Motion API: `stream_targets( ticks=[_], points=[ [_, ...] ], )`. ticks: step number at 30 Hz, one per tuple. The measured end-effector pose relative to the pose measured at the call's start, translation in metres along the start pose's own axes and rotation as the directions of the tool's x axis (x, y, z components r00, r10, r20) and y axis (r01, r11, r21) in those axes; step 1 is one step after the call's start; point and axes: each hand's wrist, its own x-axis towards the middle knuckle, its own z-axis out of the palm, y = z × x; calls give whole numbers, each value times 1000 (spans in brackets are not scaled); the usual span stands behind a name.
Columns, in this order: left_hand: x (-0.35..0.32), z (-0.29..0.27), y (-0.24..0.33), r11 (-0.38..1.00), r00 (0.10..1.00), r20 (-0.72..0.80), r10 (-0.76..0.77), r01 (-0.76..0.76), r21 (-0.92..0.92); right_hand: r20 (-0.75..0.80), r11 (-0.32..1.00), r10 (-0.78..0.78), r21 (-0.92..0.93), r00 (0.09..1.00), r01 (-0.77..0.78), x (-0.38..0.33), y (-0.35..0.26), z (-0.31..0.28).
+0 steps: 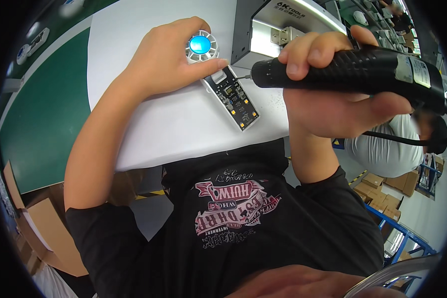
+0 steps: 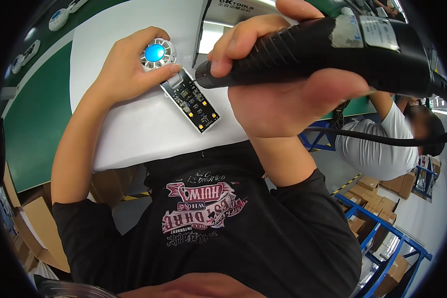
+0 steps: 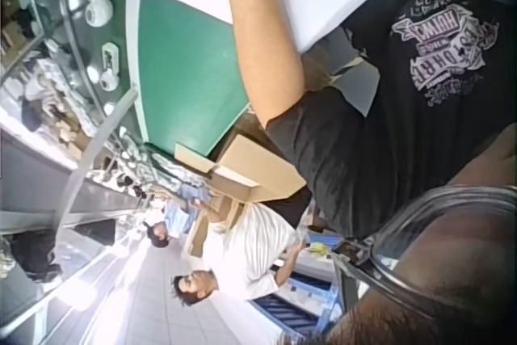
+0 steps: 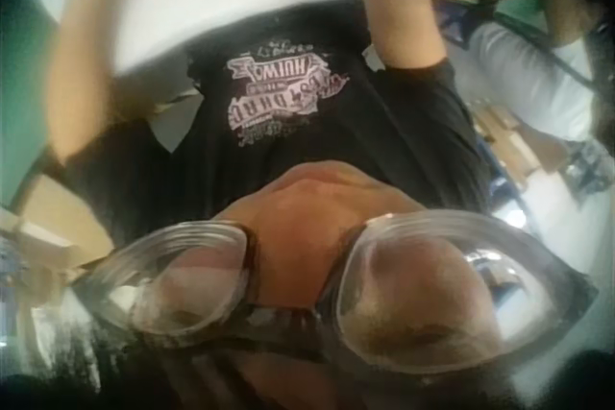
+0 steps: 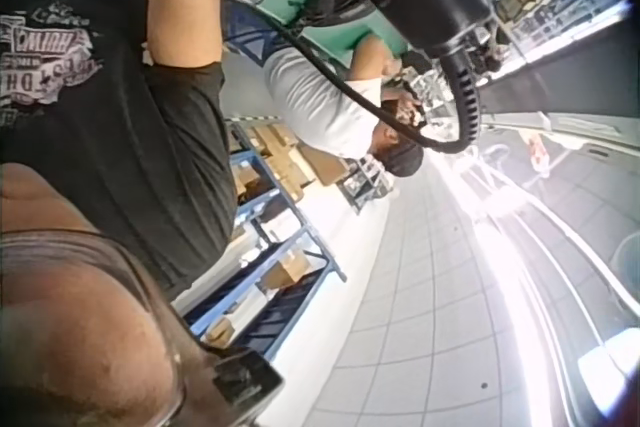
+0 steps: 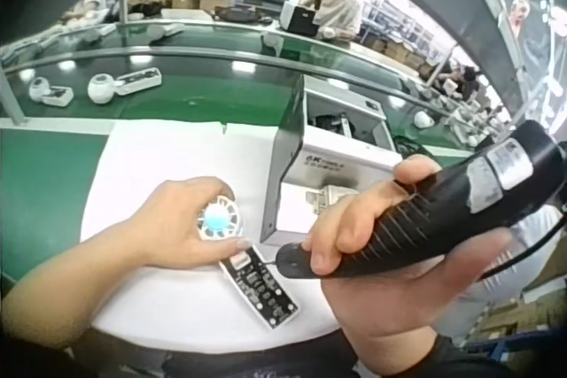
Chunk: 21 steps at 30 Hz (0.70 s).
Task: Assembling electronic components using an electric screwdriver at a workstation.
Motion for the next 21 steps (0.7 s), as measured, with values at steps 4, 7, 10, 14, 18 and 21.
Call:
stream_targets(
  ticks=[4,7,10,14,18,21],
  points=[
    [-5,0,-4,999,998,-43,42,-42,3,55,1000,7,8,998,-7,-3,5,3],
    [-4,2,-4,997,995,-65,75,-75,5,142,998,-60,16,988,58,-7,10,7],
    [-6,5,-1,995,993,-71,98,-98,-5,194,998,-48,40,980,41,-2,13,0],
    [-10,-5,-5,996,996,-34,84,-85,-28,163,1000,6,11,987,-8,9,-12,-11],
    [-9,-6,1,999,1000,-4,31,-31,-35,21,992,-46,-114,999,48,14,-60,4],
    [-7,-7,-1,999,999,-13,44,-44,-23,-180,998,-3,-56,984,-7,16,-64,25]
  ],
)
